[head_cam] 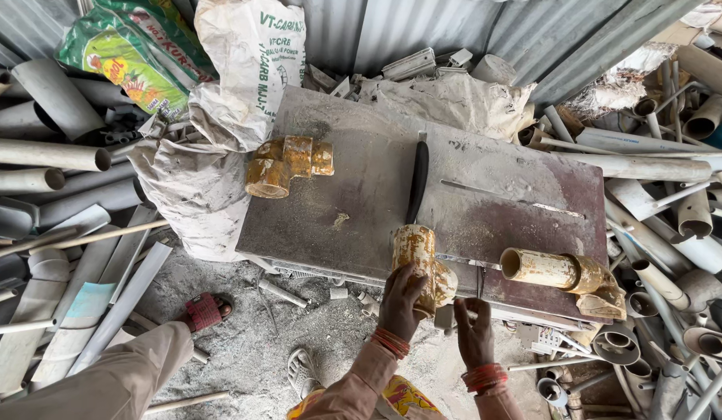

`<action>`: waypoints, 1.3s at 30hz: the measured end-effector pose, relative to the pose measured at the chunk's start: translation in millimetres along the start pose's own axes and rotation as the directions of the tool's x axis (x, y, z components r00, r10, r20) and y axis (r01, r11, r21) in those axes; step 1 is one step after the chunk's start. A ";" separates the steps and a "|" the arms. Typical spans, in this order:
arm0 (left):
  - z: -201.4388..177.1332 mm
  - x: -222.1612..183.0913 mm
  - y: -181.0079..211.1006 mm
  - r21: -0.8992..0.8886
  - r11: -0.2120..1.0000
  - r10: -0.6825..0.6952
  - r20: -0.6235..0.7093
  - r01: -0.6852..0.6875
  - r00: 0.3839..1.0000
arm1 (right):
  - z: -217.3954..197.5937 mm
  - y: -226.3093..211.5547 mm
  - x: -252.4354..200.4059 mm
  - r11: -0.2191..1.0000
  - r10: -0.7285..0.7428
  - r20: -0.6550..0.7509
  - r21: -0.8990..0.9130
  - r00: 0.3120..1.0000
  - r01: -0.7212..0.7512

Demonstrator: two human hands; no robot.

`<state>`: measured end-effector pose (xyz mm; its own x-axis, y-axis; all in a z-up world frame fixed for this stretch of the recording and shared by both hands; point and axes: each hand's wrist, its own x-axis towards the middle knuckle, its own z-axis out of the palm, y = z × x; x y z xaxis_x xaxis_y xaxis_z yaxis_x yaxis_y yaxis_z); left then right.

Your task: The person processes various PVC pipe fittings by cleaning or fitting them together after they have been cut on a table saw.

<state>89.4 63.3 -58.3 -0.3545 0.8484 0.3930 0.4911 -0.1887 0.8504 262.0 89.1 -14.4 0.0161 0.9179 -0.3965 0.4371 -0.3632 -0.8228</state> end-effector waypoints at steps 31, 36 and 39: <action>-4.4 -72.3 -27.4 -0.136 0.958 -0.232 0.144 0.252 0.962 | 35.3 95.2 23.1 0.345 -0.797 0.164 -0.667 0.582 0.661; 12.2 -83.7 -22.2 -0.135 0.946 -0.272 0.171 0.296 0.947 | 18.6 72.9 28.4 0.422 -0.738 0.237 -0.568 0.632 0.706; 17.4 -75.7 -26.7 -0.050 0.959 -0.273 0.083 0.278 0.958 | 37.0 57.8 19.8 0.538 -0.660 0.175 -0.569 0.731 0.622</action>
<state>117.0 12.7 -116.8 -0.4076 0.9059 0.1153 0.3329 0.0298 0.9425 254.4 80.3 -84.8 -0.4339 0.8824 0.1819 0.7572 0.4665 -0.4572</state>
